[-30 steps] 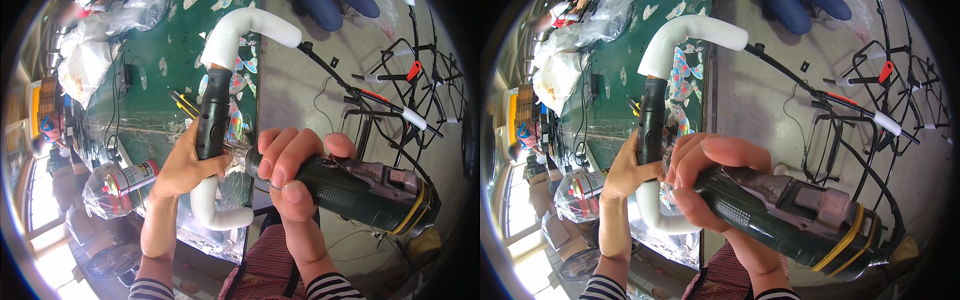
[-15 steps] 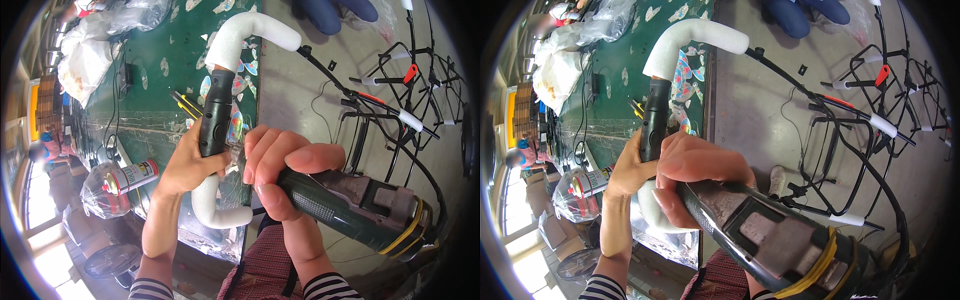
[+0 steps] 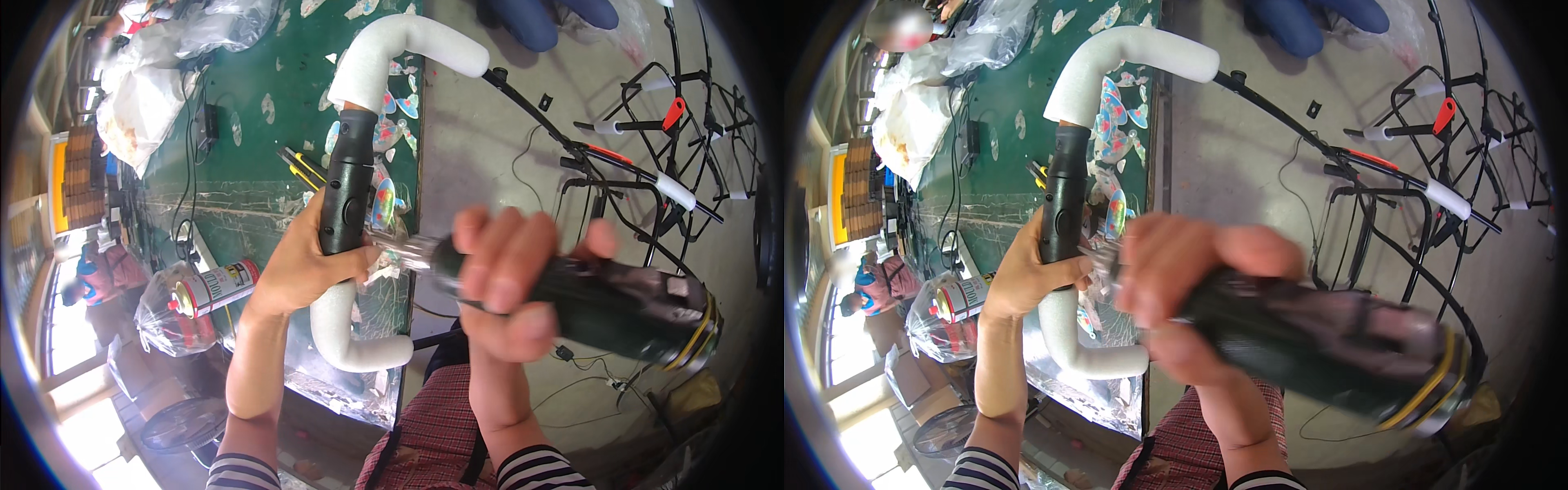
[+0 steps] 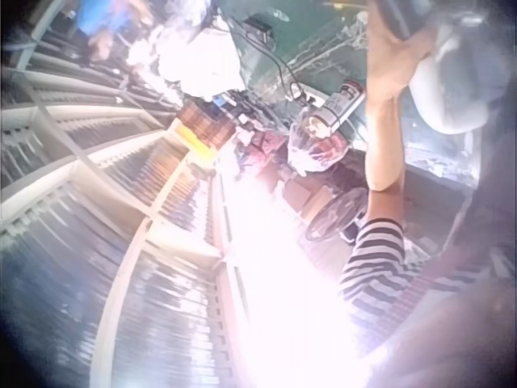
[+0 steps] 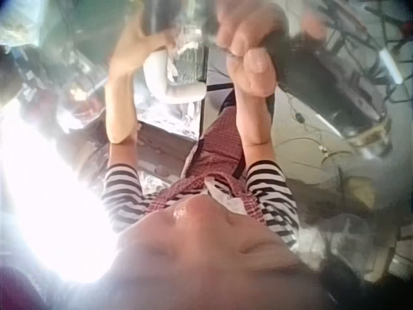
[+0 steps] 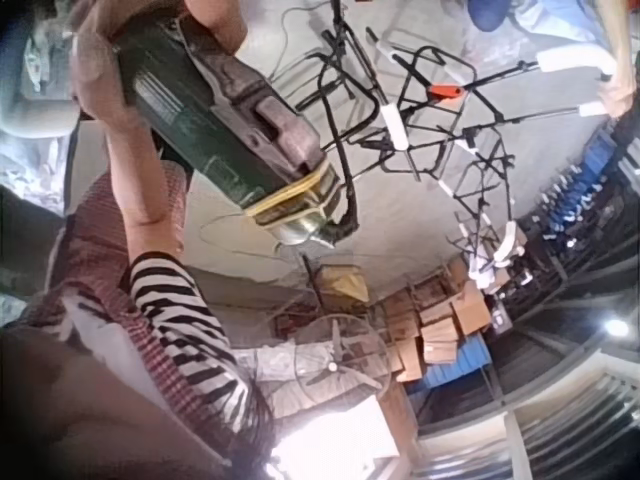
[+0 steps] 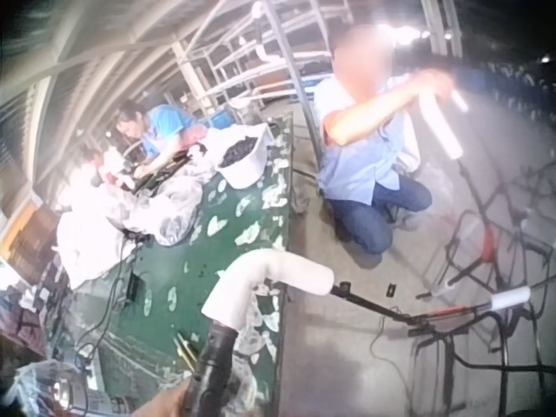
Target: The person assembles a bicycle handlebar by attaching a black control unit to a white foam-covered bar. They use a power drill to secure screws and a screwdriver to tighten them, while another person works on a similar frame in the background.
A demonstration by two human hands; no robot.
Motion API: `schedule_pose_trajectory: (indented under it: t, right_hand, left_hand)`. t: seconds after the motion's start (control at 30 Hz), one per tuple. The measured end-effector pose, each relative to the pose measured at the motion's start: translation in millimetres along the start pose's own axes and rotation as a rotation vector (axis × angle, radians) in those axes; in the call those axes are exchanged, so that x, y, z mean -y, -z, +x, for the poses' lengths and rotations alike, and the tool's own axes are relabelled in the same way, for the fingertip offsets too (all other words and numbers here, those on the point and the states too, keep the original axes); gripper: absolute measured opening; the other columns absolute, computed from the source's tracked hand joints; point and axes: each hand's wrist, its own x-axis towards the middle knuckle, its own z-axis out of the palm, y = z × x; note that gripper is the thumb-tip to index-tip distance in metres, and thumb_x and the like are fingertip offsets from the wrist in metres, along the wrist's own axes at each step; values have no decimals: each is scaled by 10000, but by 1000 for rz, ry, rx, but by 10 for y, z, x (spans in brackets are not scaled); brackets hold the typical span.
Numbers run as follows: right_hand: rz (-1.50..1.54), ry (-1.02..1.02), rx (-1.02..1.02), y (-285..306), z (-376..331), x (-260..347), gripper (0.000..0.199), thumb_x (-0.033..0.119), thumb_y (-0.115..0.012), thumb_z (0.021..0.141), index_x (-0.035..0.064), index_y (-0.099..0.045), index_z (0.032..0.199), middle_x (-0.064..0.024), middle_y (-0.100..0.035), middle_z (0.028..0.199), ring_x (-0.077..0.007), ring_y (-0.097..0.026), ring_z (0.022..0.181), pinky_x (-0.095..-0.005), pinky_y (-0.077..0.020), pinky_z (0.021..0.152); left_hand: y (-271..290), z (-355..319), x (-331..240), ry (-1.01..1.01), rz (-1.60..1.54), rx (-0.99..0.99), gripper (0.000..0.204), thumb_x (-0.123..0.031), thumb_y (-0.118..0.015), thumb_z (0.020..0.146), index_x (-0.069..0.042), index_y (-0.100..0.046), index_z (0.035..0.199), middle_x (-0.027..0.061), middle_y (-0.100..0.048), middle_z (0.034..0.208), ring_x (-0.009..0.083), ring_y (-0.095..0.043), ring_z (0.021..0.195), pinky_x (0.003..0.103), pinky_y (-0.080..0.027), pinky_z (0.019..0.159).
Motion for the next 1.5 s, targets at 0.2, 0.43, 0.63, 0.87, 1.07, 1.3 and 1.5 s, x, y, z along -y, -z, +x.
schedule_pose_trajectory:
  t: [0.2,0.43,0.63,0.87,1.07,1.3,1.5]
  right_hand:
    - [-53,-54,-286,377,-373,376,511,228,-699,874,213,-458,1324,57,-450,732,-81,-430,670,-314,-335,777]
    - [-149,-207,-521,947,-1139,481,567,213,-657,852,173,-388,1350,-1,-498,707,-127,-480,622,-351,-384,723]
    - [-110,-279,-627,1340,-1535,456,541,176,-631,873,141,-409,1365,-4,-507,743,-125,-477,670,-347,-392,761]
    - [-103,-282,-624,1420,-1665,417,538,142,-606,855,136,-411,1356,-11,-499,719,-131,-479,659,-351,-398,748]
    - [-94,-313,-679,1477,-1768,378,525,120,-595,831,119,-416,1325,-20,-490,701,-142,-483,648,-358,-398,738]
    - [-78,-375,-684,1439,-1750,430,530,122,-632,833,105,-415,1317,-27,-497,709,-147,-497,651,-371,-415,759]
    - [-150,-428,-629,1200,-1500,726,524,104,-647,833,97,-410,1301,-34,-516,742,-145,-505,657,-376,-433,793]
  left_hand:
    - [19,172,15,-70,-191,-12,532,-404,-673,903,21,-493,1168,100,-625,960,138,-633,794,266,-520,690]
    - [-74,348,-69,29,-7,-118,478,-218,-718,815,53,-474,1124,67,-529,643,152,-549,477,278,-500,491]
    - [-22,351,-87,49,-177,-24,350,-143,-708,798,46,-515,1020,134,-626,720,234,-648,611,331,-538,600]
    - [-276,338,-134,-71,227,-319,409,-213,-706,813,66,-522,1048,194,-676,843,251,-677,732,381,-550,763]
    - [-5,373,-26,22,-189,-62,354,-142,-684,781,19,-474,1016,65,-517,602,160,-535,467,365,-567,640]
    - [99,418,91,92,-590,174,351,-106,-703,750,-2,-461,980,68,-514,624,148,-536,476,363,-583,626]
    - [-201,345,-214,100,126,-252,233,-96,-724,781,26,-550,878,51,-564,679,107,-566,539,254,-506,537]
